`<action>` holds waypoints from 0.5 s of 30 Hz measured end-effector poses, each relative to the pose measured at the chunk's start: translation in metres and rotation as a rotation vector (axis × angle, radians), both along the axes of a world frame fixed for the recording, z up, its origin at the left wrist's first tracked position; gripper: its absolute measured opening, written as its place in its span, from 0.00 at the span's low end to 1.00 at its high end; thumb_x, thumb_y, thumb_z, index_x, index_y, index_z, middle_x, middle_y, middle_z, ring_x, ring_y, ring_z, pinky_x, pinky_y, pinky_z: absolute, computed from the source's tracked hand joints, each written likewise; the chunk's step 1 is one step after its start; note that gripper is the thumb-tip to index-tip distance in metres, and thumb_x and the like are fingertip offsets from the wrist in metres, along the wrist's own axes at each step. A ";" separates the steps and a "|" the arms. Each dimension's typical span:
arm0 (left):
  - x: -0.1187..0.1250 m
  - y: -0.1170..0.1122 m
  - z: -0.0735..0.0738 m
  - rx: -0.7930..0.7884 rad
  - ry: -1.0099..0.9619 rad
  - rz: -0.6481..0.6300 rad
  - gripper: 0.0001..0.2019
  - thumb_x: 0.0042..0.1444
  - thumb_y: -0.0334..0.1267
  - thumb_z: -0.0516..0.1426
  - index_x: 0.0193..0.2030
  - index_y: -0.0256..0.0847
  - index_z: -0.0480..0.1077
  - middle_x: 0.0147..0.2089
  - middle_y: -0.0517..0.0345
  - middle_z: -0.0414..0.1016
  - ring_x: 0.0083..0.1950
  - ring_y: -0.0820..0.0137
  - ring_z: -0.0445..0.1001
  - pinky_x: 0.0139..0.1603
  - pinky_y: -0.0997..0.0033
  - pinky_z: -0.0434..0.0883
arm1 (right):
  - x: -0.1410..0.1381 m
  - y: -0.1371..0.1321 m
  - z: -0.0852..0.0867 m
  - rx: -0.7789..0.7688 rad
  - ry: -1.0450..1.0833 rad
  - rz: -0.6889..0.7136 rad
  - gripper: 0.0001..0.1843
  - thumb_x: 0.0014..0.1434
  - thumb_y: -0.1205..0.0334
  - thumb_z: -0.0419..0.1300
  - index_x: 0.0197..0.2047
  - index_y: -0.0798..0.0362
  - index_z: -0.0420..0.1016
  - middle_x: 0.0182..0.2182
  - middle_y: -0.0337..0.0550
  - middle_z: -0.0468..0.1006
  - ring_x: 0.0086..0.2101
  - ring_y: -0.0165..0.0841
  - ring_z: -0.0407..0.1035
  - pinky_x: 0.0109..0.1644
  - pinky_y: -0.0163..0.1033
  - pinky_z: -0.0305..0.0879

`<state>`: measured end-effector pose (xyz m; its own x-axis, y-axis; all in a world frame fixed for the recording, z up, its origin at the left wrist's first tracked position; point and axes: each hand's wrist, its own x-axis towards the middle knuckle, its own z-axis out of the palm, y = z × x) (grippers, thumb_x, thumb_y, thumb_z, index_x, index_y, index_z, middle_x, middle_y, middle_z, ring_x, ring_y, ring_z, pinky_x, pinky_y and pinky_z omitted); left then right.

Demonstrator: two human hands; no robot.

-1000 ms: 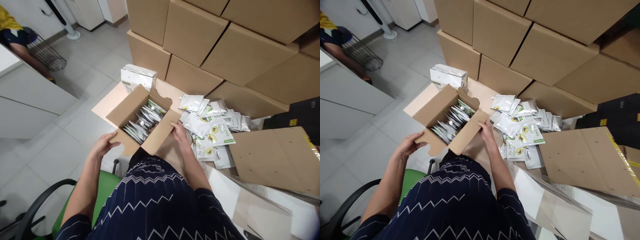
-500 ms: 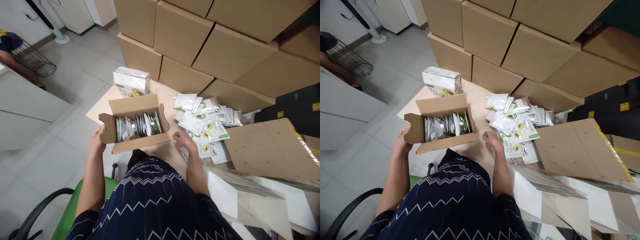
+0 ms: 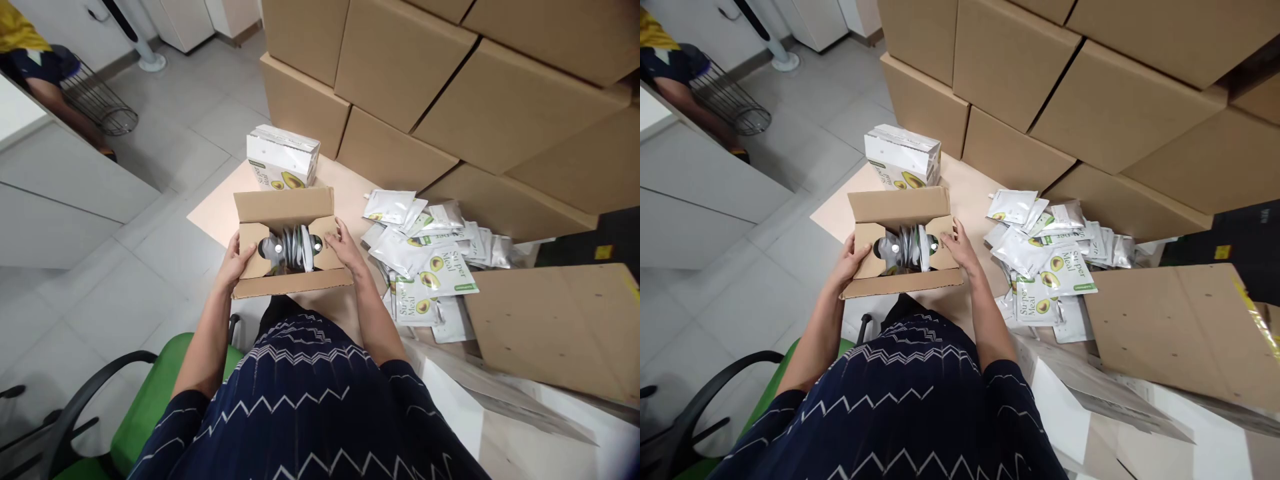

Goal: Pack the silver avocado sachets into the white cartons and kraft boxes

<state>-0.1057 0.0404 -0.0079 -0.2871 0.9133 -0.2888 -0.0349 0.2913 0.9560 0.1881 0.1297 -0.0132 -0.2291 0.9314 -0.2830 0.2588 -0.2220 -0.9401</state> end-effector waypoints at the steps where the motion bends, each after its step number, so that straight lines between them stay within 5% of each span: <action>1: 0.000 0.002 -0.001 0.010 0.012 -0.010 0.41 0.52 0.50 0.65 0.70 0.46 0.55 0.70 0.45 0.63 0.60 0.58 0.73 0.51 0.63 0.77 | 0.000 0.000 0.000 0.018 -0.021 -0.008 0.44 0.60 0.50 0.58 0.74 0.58 0.48 0.70 0.60 0.55 0.68 0.38 0.53 0.69 0.46 0.53; 8: -0.011 0.026 -0.010 0.207 0.088 -0.057 0.45 0.48 0.43 0.67 0.71 0.49 0.54 0.74 0.49 0.56 0.69 0.54 0.63 0.63 0.57 0.70 | -0.010 0.022 -0.008 0.108 0.130 -0.010 0.47 0.50 0.63 0.59 0.73 0.50 0.51 0.66 0.51 0.65 0.55 0.38 0.69 0.62 0.47 0.65; 12: -0.016 0.034 -0.019 0.322 0.030 -0.004 0.41 0.43 0.40 0.68 0.66 0.49 0.61 0.68 0.52 0.64 0.66 0.56 0.66 0.63 0.60 0.70 | -0.009 0.030 -0.020 0.143 0.287 -0.018 0.45 0.45 0.65 0.61 0.68 0.46 0.58 0.63 0.44 0.69 0.57 0.39 0.68 0.63 0.48 0.64; 15: -0.018 0.031 -0.028 0.323 0.126 0.064 0.33 0.46 0.42 0.67 0.61 0.49 0.66 0.60 0.52 0.71 0.59 0.59 0.72 0.57 0.60 0.73 | -0.004 0.027 -0.026 0.205 0.286 -0.042 0.34 0.47 0.62 0.62 0.60 0.47 0.68 0.64 0.45 0.68 0.62 0.39 0.62 0.66 0.48 0.60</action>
<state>-0.1239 0.0713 -0.0357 -0.3616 0.9308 0.0535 0.0812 -0.0258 0.9964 0.1842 0.1568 -0.0394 -0.2320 0.9725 -0.0195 -0.0265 -0.0263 -0.9993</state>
